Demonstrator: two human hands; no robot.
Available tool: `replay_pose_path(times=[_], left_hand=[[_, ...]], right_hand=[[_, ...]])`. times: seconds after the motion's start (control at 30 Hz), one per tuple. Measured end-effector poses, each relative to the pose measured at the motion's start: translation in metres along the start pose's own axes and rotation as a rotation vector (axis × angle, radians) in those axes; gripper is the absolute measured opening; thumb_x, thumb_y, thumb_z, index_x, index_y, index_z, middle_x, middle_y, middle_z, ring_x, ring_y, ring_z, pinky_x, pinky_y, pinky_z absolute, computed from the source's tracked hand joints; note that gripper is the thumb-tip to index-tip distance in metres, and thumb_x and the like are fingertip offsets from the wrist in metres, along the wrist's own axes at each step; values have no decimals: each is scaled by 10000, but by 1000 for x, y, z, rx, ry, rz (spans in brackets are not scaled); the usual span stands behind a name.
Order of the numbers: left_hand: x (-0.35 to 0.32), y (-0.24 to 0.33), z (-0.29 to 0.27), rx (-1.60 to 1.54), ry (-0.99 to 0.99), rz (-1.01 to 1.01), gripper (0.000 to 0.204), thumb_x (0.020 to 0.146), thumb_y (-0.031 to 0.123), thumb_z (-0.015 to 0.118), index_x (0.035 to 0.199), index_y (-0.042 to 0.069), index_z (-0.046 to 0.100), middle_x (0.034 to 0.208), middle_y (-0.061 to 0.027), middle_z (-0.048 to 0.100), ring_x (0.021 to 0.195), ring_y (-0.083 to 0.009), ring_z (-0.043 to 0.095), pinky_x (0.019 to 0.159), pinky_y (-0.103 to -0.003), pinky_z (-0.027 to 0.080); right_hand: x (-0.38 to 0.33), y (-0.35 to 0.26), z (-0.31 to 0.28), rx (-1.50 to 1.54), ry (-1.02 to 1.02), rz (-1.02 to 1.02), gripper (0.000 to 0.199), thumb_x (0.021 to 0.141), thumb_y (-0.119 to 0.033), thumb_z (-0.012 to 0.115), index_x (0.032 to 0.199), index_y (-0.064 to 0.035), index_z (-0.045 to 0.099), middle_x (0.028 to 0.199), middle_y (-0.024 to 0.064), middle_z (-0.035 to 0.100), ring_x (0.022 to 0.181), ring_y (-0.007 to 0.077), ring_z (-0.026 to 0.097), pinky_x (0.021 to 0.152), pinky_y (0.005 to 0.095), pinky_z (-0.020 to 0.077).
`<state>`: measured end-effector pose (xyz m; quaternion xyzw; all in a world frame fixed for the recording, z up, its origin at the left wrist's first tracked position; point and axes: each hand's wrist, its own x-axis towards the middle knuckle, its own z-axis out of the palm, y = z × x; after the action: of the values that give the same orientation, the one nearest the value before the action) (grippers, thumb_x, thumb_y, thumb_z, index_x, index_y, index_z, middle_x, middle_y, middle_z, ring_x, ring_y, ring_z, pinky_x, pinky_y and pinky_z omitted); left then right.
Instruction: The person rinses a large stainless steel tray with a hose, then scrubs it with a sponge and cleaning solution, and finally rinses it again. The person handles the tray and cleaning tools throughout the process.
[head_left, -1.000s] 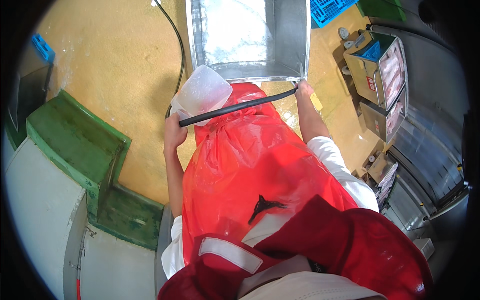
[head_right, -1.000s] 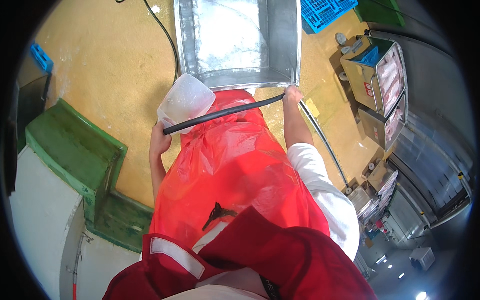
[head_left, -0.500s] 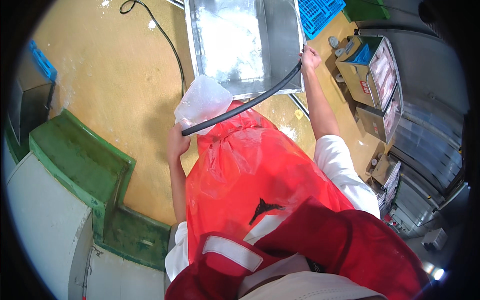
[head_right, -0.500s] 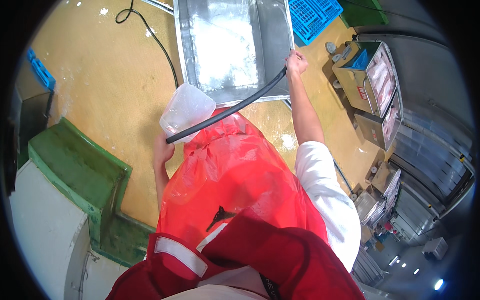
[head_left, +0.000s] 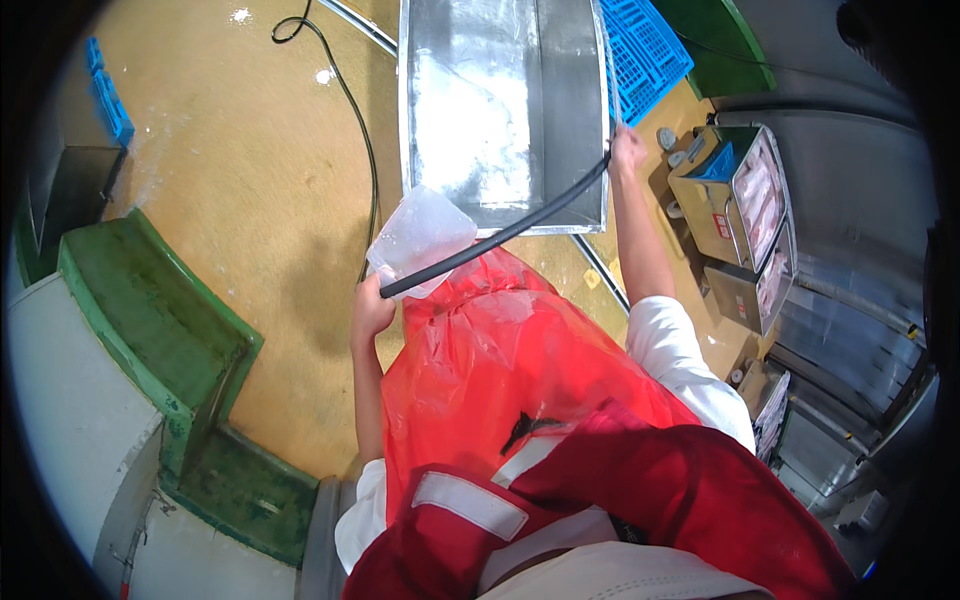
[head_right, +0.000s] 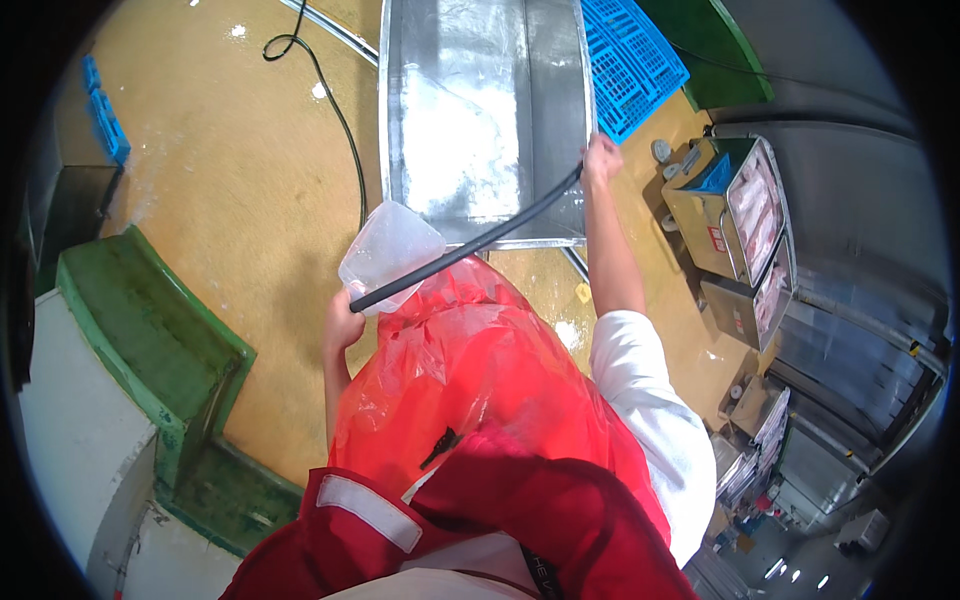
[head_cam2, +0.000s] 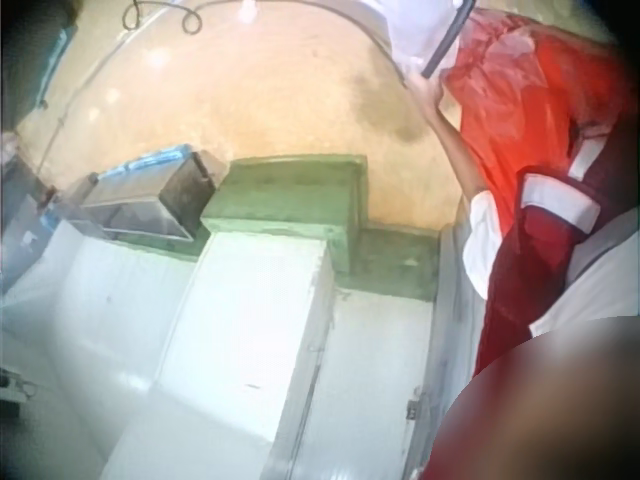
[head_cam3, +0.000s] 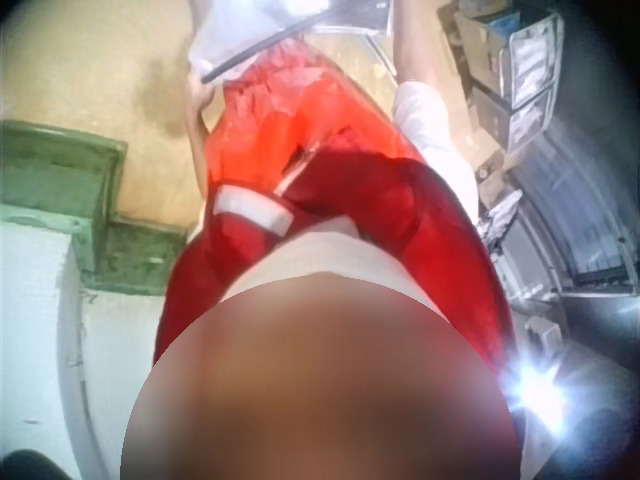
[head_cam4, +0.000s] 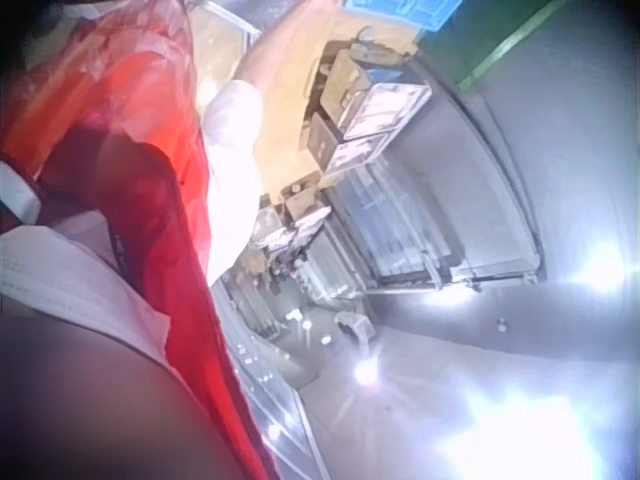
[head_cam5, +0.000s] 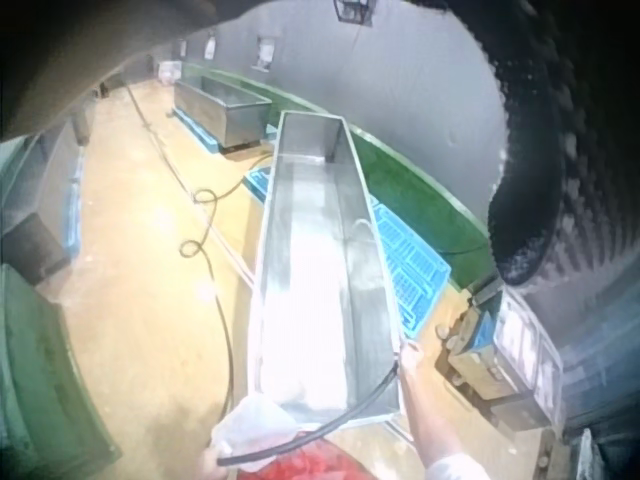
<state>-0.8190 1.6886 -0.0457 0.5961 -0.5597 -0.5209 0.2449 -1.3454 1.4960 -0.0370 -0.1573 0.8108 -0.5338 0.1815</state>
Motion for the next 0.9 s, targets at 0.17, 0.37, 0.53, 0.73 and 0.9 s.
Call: replay_pose_path(times=[0.17,0.37,0.53,0.73,0.9], left_hand=[[-2,21,-9,6,-65,-103,273,734,-36,510,960,-3,661,864,-204,684,847,-334,667,760,-400,495],[3,28,-9,55,-93,7,245,807,124,670,1021,8,698,962,-227,702,925,-362,689,806,-412,524],[17,24,-3,37,-83,25,257,755,19,618,1004,-5,677,966,-249,684,957,-413,655,829,-448,502],[25,18,13,45,-27,90,277,694,-40,524,940,-20,652,940,-280,657,928,-456,626,803,-478,487],[25,19,30,9,-36,76,236,695,-25,539,913,-24,630,891,-290,641,886,-476,616,754,-484,477]], right_hand=[[5,94,-47,-113,23,418,187,856,-164,678,783,2,634,639,106,588,521,193,563,436,346,446],[13,49,-30,-42,-25,220,156,856,-154,635,807,-6,635,644,95,590,517,183,559,438,325,447],[28,-48,4,129,-61,-50,229,834,-181,712,993,-19,683,791,67,664,593,142,620,474,289,496],[3,-163,34,239,-186,-261,246,867,-171,711,1049,-12,671,824,63,673,625,136,636,457,268,488],[-4,-207,42,261,-273,-375,262,876,-174,723,1069,-8,661,866,64,694,649,125,643,463,259,492]])
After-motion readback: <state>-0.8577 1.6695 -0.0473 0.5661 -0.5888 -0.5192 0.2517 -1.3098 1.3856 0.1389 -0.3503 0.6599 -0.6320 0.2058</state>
